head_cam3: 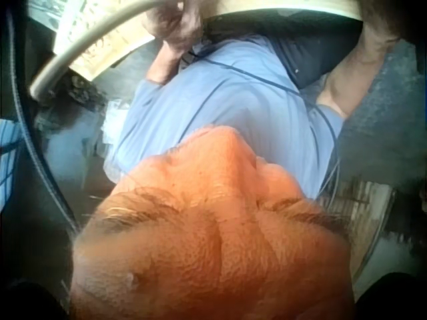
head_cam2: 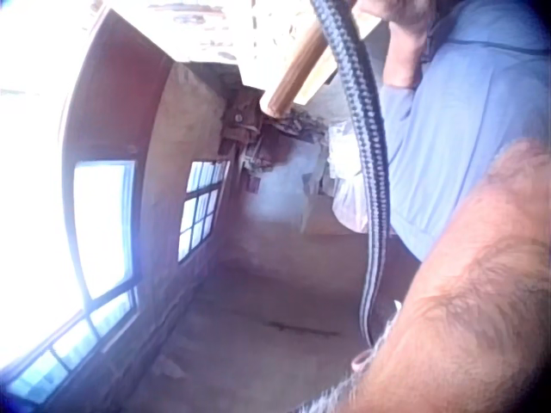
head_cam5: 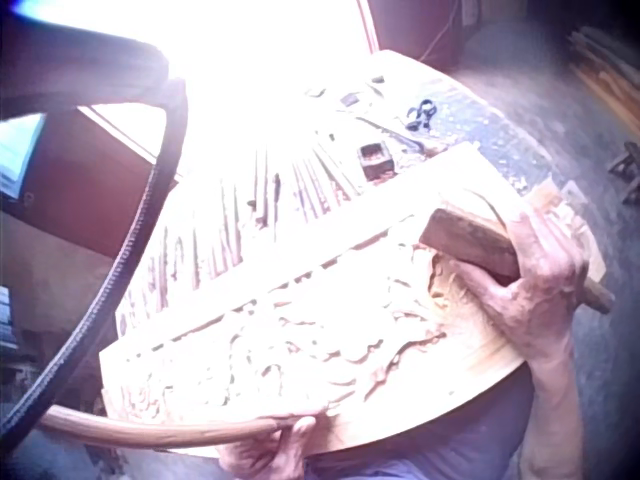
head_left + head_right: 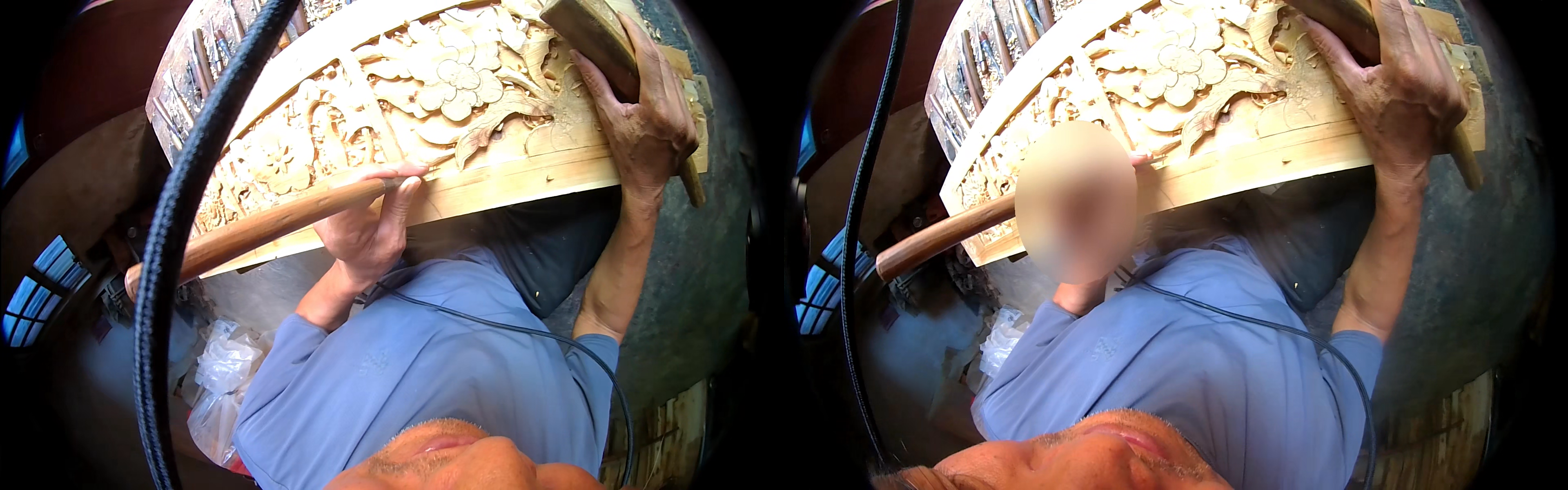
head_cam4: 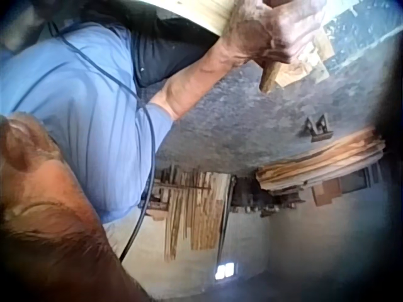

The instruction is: The person carves intricate floral patterns into a wooden panel using a chisel and a wooden mallet. They frequently pick up and switch between various chisels from a tool rack on the table and tap the tools with the mallet to remove wood chips.

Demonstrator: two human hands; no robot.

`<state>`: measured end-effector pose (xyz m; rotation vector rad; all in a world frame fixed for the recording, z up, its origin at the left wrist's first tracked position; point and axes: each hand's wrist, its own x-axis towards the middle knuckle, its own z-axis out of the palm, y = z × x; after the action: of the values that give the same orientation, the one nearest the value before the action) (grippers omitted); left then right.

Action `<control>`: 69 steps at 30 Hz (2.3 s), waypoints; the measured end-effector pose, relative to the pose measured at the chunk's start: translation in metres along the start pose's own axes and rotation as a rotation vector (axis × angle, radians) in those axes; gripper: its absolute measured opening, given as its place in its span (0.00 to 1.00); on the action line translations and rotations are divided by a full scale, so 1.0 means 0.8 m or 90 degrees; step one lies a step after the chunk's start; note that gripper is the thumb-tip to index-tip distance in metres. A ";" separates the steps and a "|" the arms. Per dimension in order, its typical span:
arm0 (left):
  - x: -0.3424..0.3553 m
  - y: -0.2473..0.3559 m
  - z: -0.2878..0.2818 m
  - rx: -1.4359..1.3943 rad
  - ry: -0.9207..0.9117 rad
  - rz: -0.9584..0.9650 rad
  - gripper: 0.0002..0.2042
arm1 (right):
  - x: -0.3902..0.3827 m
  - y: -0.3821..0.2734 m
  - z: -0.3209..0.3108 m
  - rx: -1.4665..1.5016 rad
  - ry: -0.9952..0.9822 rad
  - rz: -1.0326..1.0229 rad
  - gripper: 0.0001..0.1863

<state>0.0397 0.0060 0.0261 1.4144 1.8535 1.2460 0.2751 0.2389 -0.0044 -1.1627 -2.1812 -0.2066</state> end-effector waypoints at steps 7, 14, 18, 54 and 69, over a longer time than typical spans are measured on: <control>0.019 -0.003 0.001 0.081 0.080 0.141 0.13 | 0.001 -0.003 -0.001 0.011 -0.005 0.008 0.34; 0.008 -0.027 0.003 -0.052 0.086 0.172 0.15 | 0.004 -0.013 -0.004 0.020 0.000 0.016 0.34; 0.019 -0.001 -0.010 0.055 0.037 0.146 0.14 | 0.008 -0.016 -0.010 0.004 0.003 0.016 0.34; -0.004 0.007 -0.003 -0.004 0.138 0.146 0.13 | 0.002 -0.010 -0.010 0.016 -0.001 0.013 0.39; -0.023 0.022 -0.062 -0.339 0.103 -0.112 0.15 | 0.002 -0.017 -0.017 0.025 0.012 0.005 0.35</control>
<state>0.0145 -0.0287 0.0621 0.8686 1.5376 1.6409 0.2697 0.2262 0.0096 -1.1438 -2.1545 -0.1699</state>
